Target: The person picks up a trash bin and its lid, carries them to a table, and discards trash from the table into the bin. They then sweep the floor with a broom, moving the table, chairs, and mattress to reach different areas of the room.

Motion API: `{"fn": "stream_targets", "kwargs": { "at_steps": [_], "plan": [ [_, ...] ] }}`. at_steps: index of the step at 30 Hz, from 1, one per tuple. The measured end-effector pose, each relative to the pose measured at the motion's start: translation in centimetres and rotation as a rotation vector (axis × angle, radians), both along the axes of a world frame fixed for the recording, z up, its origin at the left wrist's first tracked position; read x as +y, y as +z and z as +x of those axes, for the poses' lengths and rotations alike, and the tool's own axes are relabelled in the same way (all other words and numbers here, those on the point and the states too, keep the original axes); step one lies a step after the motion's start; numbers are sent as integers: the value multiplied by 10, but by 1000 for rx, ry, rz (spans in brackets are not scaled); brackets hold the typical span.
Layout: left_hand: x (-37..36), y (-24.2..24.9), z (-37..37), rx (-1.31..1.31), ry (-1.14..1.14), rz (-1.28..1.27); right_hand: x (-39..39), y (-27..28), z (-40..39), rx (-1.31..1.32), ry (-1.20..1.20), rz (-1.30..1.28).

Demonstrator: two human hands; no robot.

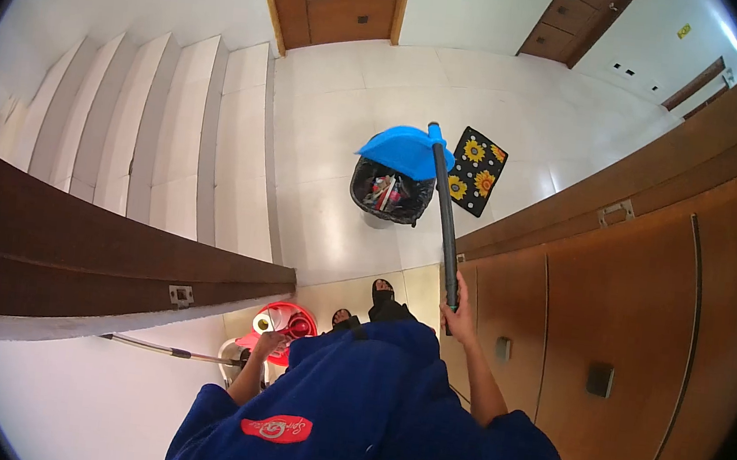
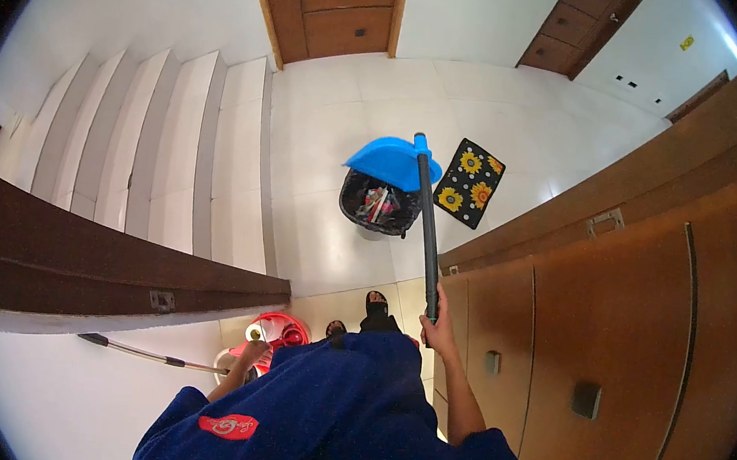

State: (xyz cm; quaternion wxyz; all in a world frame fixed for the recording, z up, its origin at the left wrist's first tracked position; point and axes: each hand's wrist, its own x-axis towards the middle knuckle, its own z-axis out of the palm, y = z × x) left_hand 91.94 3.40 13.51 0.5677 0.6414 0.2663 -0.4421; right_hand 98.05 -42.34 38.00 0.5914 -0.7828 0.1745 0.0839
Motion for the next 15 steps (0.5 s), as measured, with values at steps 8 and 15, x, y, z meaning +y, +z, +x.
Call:
{"fn": "stream_targets", "kwargs": {
  "at_steps": [8,15],
  "plan": [
    [-30,10,37,-64,48,-106,-8,3,6,15,-48,-1],
    [-72,-3,129,-16,9,-183,-30,41,75,-158,-337,607]
  ]
}}
